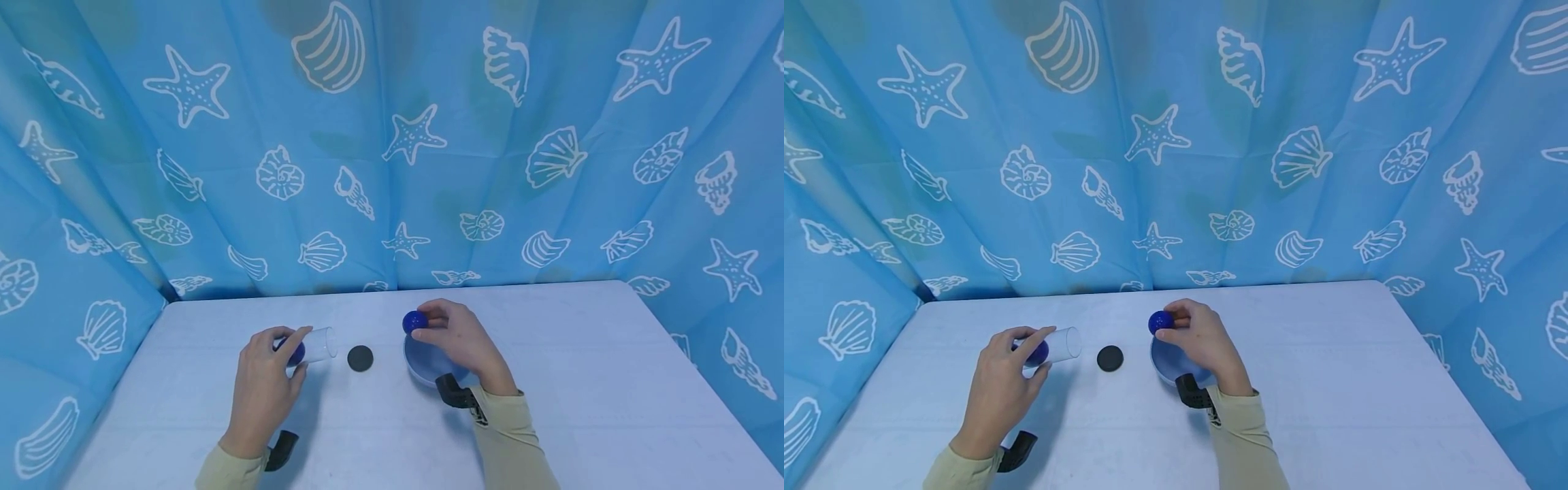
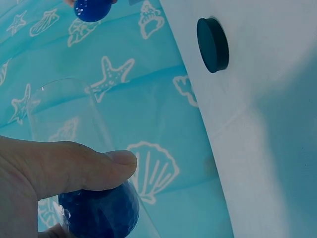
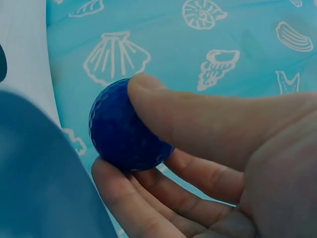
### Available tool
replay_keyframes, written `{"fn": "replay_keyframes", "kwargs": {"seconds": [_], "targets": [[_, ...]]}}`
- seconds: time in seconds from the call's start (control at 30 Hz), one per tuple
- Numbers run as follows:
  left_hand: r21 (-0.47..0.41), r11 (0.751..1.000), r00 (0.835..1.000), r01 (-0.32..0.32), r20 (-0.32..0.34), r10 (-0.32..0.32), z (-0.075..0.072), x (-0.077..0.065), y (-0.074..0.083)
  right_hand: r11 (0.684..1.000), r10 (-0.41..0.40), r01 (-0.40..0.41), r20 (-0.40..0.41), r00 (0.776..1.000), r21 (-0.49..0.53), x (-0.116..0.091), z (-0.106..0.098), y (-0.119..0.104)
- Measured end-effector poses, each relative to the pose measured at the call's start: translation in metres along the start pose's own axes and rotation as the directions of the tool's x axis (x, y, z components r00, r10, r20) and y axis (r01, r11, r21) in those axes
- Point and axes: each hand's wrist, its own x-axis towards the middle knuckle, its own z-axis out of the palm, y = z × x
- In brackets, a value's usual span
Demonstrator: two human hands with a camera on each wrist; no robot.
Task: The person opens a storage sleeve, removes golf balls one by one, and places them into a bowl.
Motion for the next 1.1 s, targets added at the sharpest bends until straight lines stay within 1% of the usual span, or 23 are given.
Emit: {"fn": "replay_keyframes", "kwargs": {"seconds": [0.23,0.57,0.87,1.1], "targets": [[-0.005,1.0,1.0,-0.003,-0.005,0.003,0.0009,0.0002,-0.0004,0.999,-0.001,0.001,0.003,1.0,-0.052,0.0015,-0.003,0.0036],[-0.002,1.0,1.0,0.0,-0.007,0.0,0.0012,0.0,-0.0002,0.997,0.01,-0.008,0.025,1.0,-0.078,0.0008,-0.0046,0.006],[0.005,1.0,1.0,0.01,0.003,-0.01,0.0011,0.0006,0.0009,0.983,-0.015,0.022,0.04,0.999,-0.18,0.0007,-0.0038,0.0097],[0.006,1.0,1.0,0.013,0.007,-0.013,0.0011,0.0008,0.001,0.965,0.011,0.007,0.069,0.998,-0.26,0.0019,-0.0013,0.0103]]}}
